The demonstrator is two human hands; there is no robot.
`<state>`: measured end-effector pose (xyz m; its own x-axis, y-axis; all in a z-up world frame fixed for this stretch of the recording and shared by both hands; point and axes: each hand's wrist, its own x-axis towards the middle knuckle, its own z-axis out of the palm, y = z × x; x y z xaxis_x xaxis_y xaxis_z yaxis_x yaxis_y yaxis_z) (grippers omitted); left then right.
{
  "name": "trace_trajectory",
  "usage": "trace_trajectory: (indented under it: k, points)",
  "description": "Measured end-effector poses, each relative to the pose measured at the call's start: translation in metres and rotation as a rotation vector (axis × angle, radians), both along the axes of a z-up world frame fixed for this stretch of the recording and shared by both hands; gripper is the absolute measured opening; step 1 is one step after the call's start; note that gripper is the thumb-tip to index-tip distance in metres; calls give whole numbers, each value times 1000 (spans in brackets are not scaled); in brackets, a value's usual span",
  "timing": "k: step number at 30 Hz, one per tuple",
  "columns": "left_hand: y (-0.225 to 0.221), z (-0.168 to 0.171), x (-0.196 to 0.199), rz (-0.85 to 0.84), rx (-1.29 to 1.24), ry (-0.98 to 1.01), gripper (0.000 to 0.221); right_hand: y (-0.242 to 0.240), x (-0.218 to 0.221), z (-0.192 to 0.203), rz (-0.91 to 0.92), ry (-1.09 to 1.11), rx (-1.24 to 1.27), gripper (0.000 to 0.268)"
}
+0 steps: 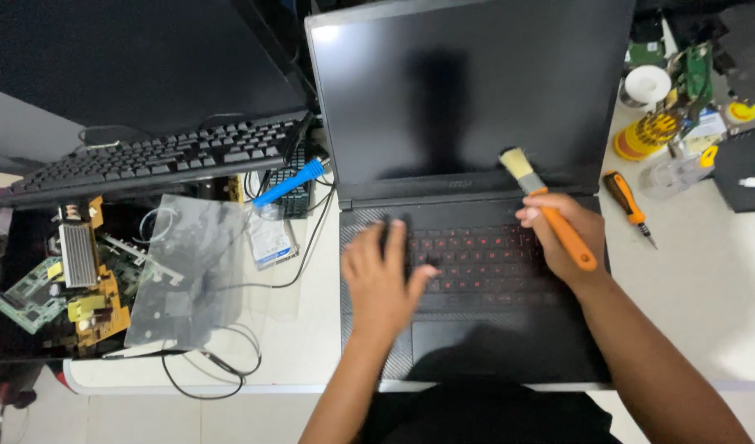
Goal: Cleaning a laptop with a brush and then using a prying tool to disassemble the outer casing.
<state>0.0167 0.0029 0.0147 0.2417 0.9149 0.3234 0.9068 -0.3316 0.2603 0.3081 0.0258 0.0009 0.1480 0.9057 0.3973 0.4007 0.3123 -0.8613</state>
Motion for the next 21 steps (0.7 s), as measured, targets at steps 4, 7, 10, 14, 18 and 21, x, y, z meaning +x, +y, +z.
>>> trace_trajectory:
  k: [4,7,10,14,18,21]
  points:
    - [2,-11,-35,43,53,-82,69,-2,-3,20,-17,-62,-26,15]
    - [-2,-10,-34,-91,69,-190,64,-1,-5,22,167,-457,-2,33]
    - [-16,5,-14,-430,306,-306,54,3,-1,5,123,-743,-5,41]
    - [-53,14,-8,-921,208,-132,32,4,9,-3,174,-714,-71,43]
    - [-66,13,-14,-876,213,-74,38,1,15,-14,31,-471,-47,41]
    - [-65,19,-12,-816,163,-132,41,0,7,4,-45,-313,-10,35]
